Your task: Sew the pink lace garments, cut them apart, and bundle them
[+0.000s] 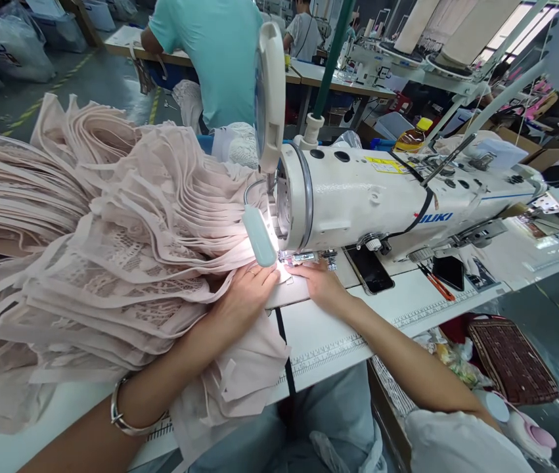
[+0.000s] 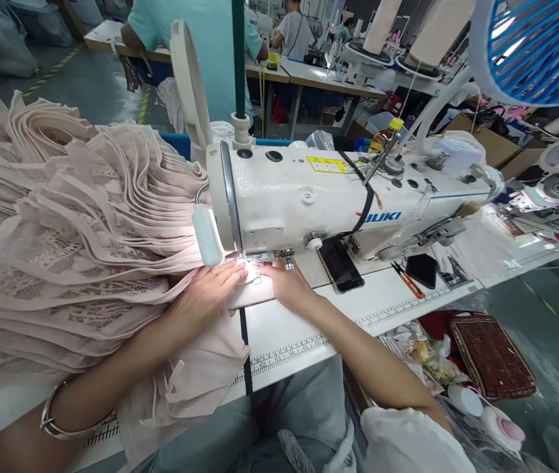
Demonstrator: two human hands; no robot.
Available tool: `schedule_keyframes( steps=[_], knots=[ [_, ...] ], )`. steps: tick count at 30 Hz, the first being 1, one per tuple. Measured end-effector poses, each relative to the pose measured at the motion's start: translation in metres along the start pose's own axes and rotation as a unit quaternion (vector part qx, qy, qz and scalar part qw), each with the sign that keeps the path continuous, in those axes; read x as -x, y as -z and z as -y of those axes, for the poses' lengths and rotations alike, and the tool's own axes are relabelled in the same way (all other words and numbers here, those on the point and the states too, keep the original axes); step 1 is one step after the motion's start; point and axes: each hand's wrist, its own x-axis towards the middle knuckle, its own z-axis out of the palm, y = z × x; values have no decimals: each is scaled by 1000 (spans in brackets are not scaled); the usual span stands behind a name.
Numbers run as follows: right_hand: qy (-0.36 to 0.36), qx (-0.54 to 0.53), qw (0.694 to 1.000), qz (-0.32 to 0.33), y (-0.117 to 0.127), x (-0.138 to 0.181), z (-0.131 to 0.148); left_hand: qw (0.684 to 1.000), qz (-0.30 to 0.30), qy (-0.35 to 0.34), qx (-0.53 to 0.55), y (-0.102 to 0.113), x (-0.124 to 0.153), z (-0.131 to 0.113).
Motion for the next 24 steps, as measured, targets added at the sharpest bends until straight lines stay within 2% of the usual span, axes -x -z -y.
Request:
schedule_keyframes(
  steps=[4,7,9,12,15,20,24],
  knots=[
    [70,18,997,2,-2,2,-2,1000,-9,2,1,-4,-1,-1],
    [91,31,995,9,0,4,0,1000,-20,1,-11,-5,-5,0],
    [97,40,994,2,0,5,2,1000,-3,-2,-9,-4,-7,0],
    [95,71,993,-19,-1,5,4,998,35,43,11,-4,-9,-1],
    [96,108,989,-30,-2,6,6,993,39,91,58,-3,-8,-1],
    [123,155,978,-64,-2,8,11,992,-19,14,123,1,-2,0],
    [152,188,968,-72,-1,9,15,997,7,-31,65,3,-3,0]
  ],
)
